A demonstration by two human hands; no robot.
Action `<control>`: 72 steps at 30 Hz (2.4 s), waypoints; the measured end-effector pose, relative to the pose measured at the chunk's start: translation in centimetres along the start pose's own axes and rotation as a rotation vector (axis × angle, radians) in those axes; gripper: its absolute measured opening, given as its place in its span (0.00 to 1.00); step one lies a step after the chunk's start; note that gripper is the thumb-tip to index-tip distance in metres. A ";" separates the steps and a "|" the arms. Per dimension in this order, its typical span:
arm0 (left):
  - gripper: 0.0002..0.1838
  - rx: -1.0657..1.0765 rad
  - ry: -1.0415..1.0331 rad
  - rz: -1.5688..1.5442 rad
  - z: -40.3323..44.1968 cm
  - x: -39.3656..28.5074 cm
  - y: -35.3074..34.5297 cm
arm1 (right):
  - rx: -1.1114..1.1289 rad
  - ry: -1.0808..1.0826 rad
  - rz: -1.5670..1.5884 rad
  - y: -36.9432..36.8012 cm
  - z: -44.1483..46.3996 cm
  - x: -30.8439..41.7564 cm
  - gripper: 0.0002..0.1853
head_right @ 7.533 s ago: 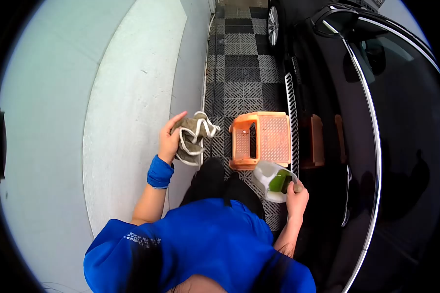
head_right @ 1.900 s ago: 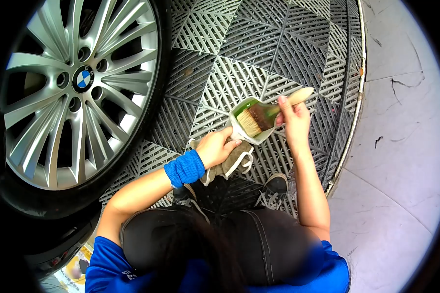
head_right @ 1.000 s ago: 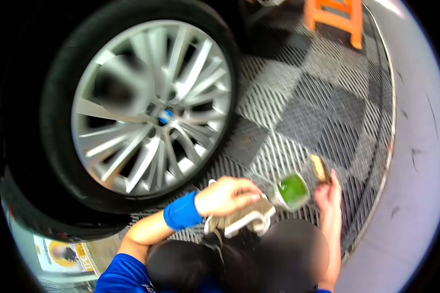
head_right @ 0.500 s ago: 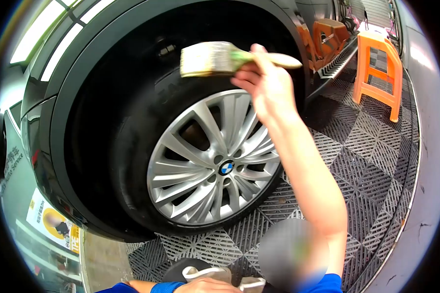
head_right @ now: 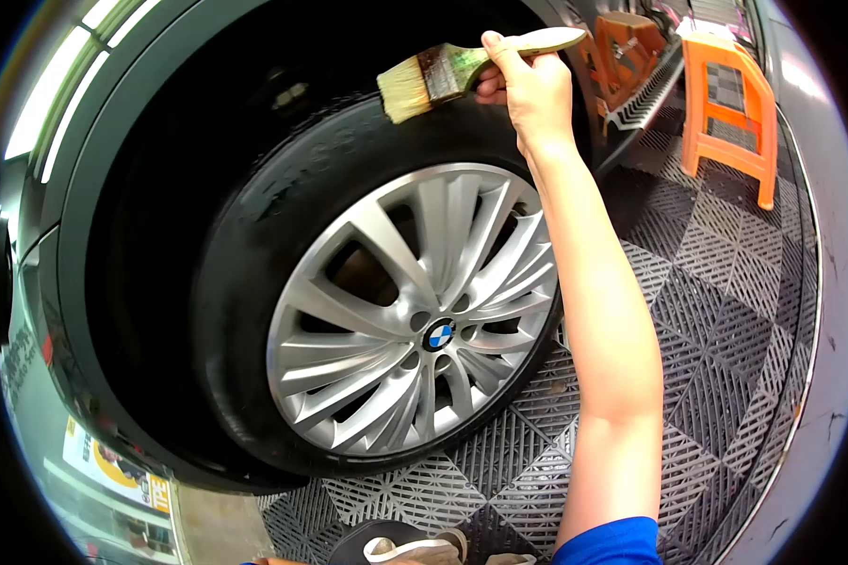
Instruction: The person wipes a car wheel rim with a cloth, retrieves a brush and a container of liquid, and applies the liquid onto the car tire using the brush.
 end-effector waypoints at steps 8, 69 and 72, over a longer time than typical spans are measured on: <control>0.17 -0.009 0.045 0.046 1.1 0.6 0.5 | -0.451 -0.069 -0.070 16.5 -0.7 -5.9 0.17; 0.12 -0.368 -0.132 0.293 -4.3 -5.0 -1.5 | -1.633 -1.768 0.362 3.7 -74.8 -13.7 0.14; 0.11 -0.317 -0.147 0.237 -3.9 -5.0 -2.0 | -1.447 -1.866 0.479 0.8 -74.1 -12.5 0.13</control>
Point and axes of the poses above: each hand's wrist, its own z-axis towards the middle knuckle, its own y-axis out of the back of the hand, x = y × z, the point moved 9 cm from there along z, towards the middle knuckle, and after that the axes turned 11 degrees about z, right-handed, at the moved point
